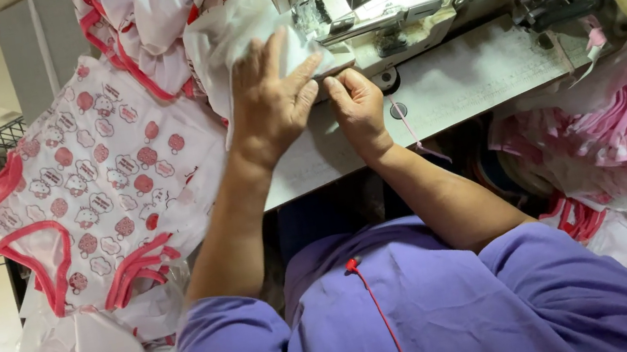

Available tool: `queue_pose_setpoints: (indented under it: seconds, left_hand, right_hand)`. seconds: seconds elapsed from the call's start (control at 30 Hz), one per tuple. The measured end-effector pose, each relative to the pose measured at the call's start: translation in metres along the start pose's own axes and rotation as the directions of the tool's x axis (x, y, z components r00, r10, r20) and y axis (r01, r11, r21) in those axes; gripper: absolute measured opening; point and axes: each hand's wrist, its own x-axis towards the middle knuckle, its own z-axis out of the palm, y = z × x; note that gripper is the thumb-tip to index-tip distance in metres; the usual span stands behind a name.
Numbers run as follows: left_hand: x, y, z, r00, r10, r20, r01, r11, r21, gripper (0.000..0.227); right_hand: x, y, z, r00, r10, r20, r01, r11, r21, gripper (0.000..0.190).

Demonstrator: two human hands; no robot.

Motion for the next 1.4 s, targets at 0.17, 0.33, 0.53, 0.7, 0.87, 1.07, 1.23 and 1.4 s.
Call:
queue_pose_setpoints:
  seconds: [0.17, 0.33, 0.53, 0.7, 0.87, 1.07, 1.23, 1.4]
  left_hand:
    - [-0.014, 0.0, -0.013, 0.998, 0.045, 0.032, -0.04, 0.99, -0.135, 0.036]
    - [-0.043, -0.056, 0.033, 0.646, -0.233, 0.726, 0.317, 0.948, 0.022, 0.032]
    - [-0.004, -0.223, 0.035, 0.814, -0.515, 0.268, 0.54, 0.842, -0.023, 0.073]
    - [-0.061, -0.151, -0.032, 0.762, -0.624, 0.174, 0.645, 0.755, -0.117, 0.032]
    - [-0.14, -0.096, -0.014, 0.754, -0.649, 0.104, 0.608, 0.749, 0.262, 0.027]
    - [-0.17, -0.096, -0.006, 0.737, -0.648, -0.193, 0.592, 0.757, -0.278, 0.021]
    - [-0.205, -0.091, -0.053, 0.726, -0.599, -0.338, 0.572, 0.799, -0.187, 0.052]
    - [-0.283, -0.052, -0.151, 0.621, -0.762, 0.181, 0.783, 0.614, -0.101, 0.031]
  right_hand:
    - [-0.004, -0.008, -0.017, 0.999, 0.03, 0.025, -0.032, 0.996, 0.082, 0.032]
    - [-0.009, 0.0, -0.034, 0.982, 0.147, 0.122, -0.166, 0.973, 0.162, 0.013]
    - [-0.029, 0.014, -0.008, 0.929, 0.064, 0.364, -0.115, 0.986, 0.12, 0.009]
    - [-0.032, 0.04, -0.003, 0.898, 0.085, 0.432, -0.109, 0.993, 0.032, 0.006]
    - [-0.029, 0.016, 0.051, 0.806, -0.052, 0.59, 0.257, 0.928, -0.27, 0.012]
    - [-0.015, 0.02, 0.171, 0.522, -0.141, 0.841, 0.325, 0.945, -0.043, 0.078]
    - [-0.007, -0.008, 0.179, 0.473, -0.426, 0.771, 0.571, 0.815, 0.1, 0.015]
    - [-0.033, -0.145, 0.047, 0.492, -0.426, 0.76, 0.394, 0.887, 0.242, 0.021]
